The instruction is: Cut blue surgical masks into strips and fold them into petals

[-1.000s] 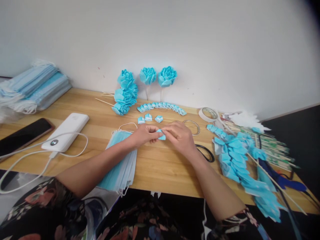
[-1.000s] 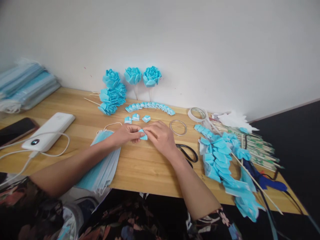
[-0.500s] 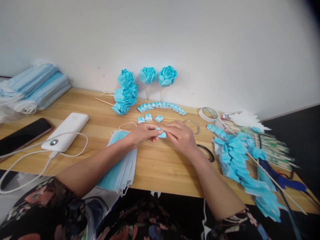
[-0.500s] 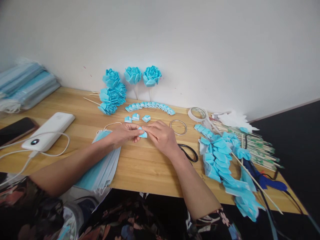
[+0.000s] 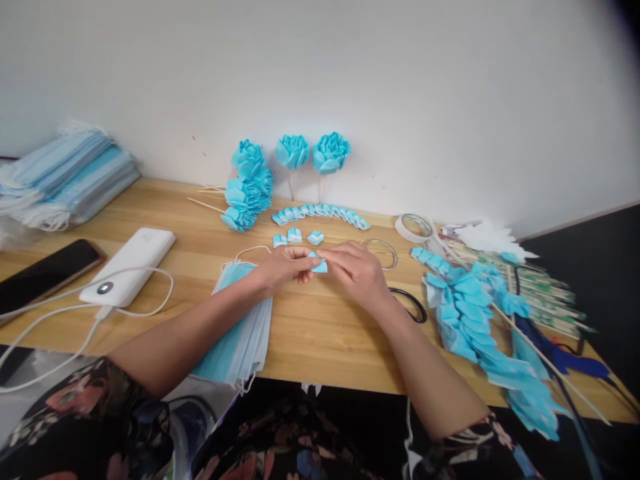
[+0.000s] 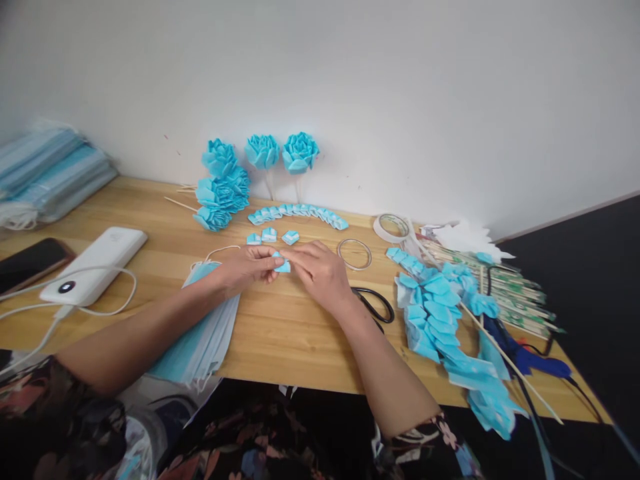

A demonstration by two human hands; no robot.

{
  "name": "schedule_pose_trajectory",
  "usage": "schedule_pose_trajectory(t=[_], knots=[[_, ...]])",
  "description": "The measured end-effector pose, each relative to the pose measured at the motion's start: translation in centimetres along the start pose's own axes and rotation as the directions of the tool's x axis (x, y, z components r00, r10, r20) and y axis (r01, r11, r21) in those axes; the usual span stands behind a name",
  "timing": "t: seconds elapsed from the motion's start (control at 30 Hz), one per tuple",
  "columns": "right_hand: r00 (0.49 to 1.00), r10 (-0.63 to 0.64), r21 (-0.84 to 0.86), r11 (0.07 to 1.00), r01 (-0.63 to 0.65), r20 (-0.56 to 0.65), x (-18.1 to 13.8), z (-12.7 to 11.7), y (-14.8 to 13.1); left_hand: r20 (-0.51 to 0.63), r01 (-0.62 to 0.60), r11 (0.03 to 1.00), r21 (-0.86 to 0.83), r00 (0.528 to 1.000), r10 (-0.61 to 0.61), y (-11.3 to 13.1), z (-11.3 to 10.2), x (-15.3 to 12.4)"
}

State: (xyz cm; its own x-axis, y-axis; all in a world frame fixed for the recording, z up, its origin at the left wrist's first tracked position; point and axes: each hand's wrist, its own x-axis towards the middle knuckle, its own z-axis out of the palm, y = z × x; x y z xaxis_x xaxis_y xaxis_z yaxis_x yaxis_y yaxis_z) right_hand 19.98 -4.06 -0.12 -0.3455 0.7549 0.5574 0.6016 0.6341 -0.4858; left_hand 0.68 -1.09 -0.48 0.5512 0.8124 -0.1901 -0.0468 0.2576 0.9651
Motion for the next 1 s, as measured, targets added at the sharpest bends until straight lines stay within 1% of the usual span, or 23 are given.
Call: schedule_pose_trajectory(t=[0.07, 0.13, 0.17, 0.2, 0.27, 0.33, 0.5, 0.63, 0.7, 0.87, 1.0], knots=[[0.988, 0.155, 0.110, 0.982, -0.153, -0.008, 0.0, 0.0, -0.2, -0.016, -0.033, 0.998, 0.050, 0.999, 0.034, 0.1, 0.0, -0.1], [0.944, 0.330, 0.242, 0.913, -0.328, 0.034, 0.1, 0.0, -0.3, -0.028, -0.065, 0.994, 0.092, 0.997, 0.068, 0.2, 0.0, -0.1], [0.916, 0.395, 0.304, 0.866, -0.397, 0.068, 0.1, 0.0, -0.3, -0.034, -0.079, 0.991, 0.108, 0.996, 0.083, 0.3, 0.0, -0.2], [0.892, 0.440, 0.357, 0.821, -0.446, 0.101, 0.1, 0.0, -0.3, -0.041, -0.093, 0.988, 0.120, 0.994, 0.098, 0.3, 0.1, -0.2], [0.864, 0.485, 0.428, 0.758, -0.492, 0.136, 0.2, 0.0, -0.3, -0.055, -0.117, 0.983, 0.145, 0.991, 0.126, 0.3, 0.1, -0.2], [0.855, 0.497, 0.453, 0.734, -0.506, 0.149, 0.3, -0.1, -0.4, -0.067, -0.141, 0.976, 0.168, 0.986, 0.154, 0.3, 0.0, -0.1], [0.850, 0.484, 0.426, 0.737, -0.524, 0.209, 0.6, -0.2, -1.1, -0.071, -0.192, 0.953, 0.236, 0.974, 0.214, 0.1, 0.0, 0.0], [0.825, 0.496, 0.418, 0.712, -0.564, 0.269, 0.7, -0.1, -1.3, -0.064, -0.207, 0.940, 0.272, 0.970, 0.233, 0.2, 0.1, 0.0], [0.822, 0.497, 0.419, 0.707, -0.570, 0.279, 0.5, 0.1, -1.1, -0.069, -0.211, 0.937, 0.279, 0.969, 0.239, 0.2, 0.1, 0.0], [0.842, 0.489, 0.441, 0.719, -0.537, 0.228, 0.2, 0.6, -0.5, -0.073, -0.218, 0.928, 0.301, 0.965, 0.251, 0.0, 0.2, -0.1], [0.854, 0.487, 0.421, 0.745, -0.517, 0.185, 0.1, 0.7, -0.3, -0.059, -0.183, 0.945, 0.269, 0.977, 0.206, 0.2, 0.2, -0.1]])
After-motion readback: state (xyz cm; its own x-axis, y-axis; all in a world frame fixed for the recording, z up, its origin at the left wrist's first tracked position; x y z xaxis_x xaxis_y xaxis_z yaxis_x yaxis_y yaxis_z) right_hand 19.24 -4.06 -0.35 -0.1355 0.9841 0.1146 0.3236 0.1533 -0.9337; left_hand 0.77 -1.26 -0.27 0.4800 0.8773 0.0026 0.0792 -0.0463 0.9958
